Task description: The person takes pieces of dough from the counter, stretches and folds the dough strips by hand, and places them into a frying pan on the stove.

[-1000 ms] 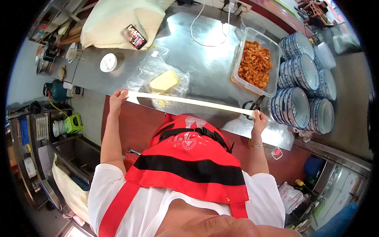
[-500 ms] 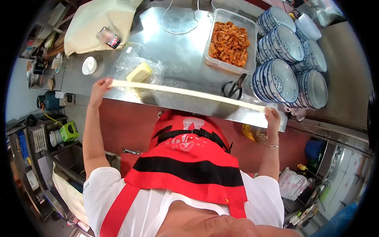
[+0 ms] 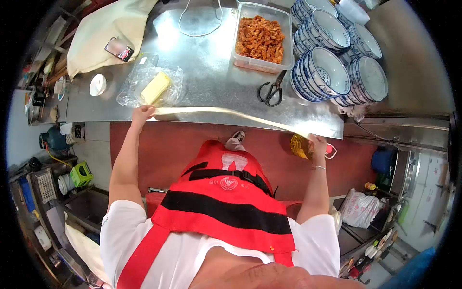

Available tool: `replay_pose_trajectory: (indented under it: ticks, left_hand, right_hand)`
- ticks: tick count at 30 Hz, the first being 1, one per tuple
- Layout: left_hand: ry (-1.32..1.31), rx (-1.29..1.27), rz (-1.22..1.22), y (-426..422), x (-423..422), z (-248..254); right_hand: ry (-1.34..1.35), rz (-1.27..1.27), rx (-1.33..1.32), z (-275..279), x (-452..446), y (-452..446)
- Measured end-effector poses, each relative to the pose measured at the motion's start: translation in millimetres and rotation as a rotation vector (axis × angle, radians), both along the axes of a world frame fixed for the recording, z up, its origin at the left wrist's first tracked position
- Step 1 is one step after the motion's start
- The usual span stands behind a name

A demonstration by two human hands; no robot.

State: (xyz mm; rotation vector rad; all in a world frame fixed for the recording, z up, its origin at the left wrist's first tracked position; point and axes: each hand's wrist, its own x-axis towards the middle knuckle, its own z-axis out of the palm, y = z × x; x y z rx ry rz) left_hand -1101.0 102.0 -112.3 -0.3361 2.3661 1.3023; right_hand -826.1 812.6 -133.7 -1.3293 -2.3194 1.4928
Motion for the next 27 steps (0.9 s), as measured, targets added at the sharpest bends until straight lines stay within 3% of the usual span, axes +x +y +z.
replay_pose_trajectory:
  ticks: [1,3,6,7,9,10,11,12,13,14,17,19,21,23,24,25,26,27]
  left_hand:
    - [-0.005,-0.004,0.006,-5.7,-3.0,9.1]
    - [0.137,0.175,0.043,-21.5,-17.3,53.2]
    - [0.385,0.323,0.078,-30.3,-23.5,172.6]
    - [0.454,0.396,0.11,-32.7,-19.3,191.7]
    - [0.442,0.45,0.163,-26.9,-8.7,179.4]
    - [0.43,0.513,0.211,-20.9,-3.1,163.9]
    - [0.34,0.449,0.199,-11.8,4.2,114.9]
    - [0.249,0.385,0.185,-0.2,12.7,58.2]
    - [0.02,0.097,0.073,8.0,25.7,31.2]
    - [-0.003,0.154,0.058,16.4,35.8,22.8]
    - [0.189,0.107,-0.004,4.6,16.1,73.6]
    - [0.277,0.164,0.072,9.8,7.3,153.8]
    - [0.313,0.372,0.052,-1.5,8.4,195.7]
    - [0.299,0.352,0.108,21.7,20.6,174.2]
    - [0.292,0.332,0.15,31.1,24.2,152.8]
    - [0.239,0.421,0.112,37.5,27.6,96.2]
    - [0.056,0.189,0.056,44.0,35.6,54.8]
    - [-0.089,0.211,0.094,52.6,46.3,30.8]
  right_hand:
    - [0.058,-0.009,0.043,29.3,-5.1,-6.2]
    - [0.248,0.019,-0.15,133.5,-18.9,-18.9]
    - [0.661,0.017,-0.175,241.7,-12.6,-4.7]
    - [0.77,-0.009,-0.164,259.9,-5.9,-2.3]
    - [0.806,0.071,-0.142,222.3,15.1,14.9]
    - [0.785,-0.009,-0.269,195.0,9.4,10.7]
    - [0.768,-0.099,-0.393,168.8,3.0,5.1]
    - [0.529,-0.128,-0.271,121.3,10.5,14.9]
    - [0.267,-0.131,-0.16,72.8,18.2,26.0]
    - [0.019,-0.118,-0.083,27.1,25.0,35.2]
    - [0.265,0.039,-0.129,153.4,11.7,54.3]
    - [0.585,-0.076,-0.209,241.8,9.9,38.5]
    - [0.872,0.12,-0.357,255.4,29.5,92.3]
    - [1.241,0.539,-0.716,227.8,17.3,97.7]
    - [0.872,0.01,-0.249,204.3,23.2,70.1]
    - [0.784,-0.081,-0.401,139.5,6.3,76.5]
    - [0.201,0.063,-0.19,98.4,12.0,63.6]
    - [-0.035,0.104,-0.093,72.4,13.6,57.8]
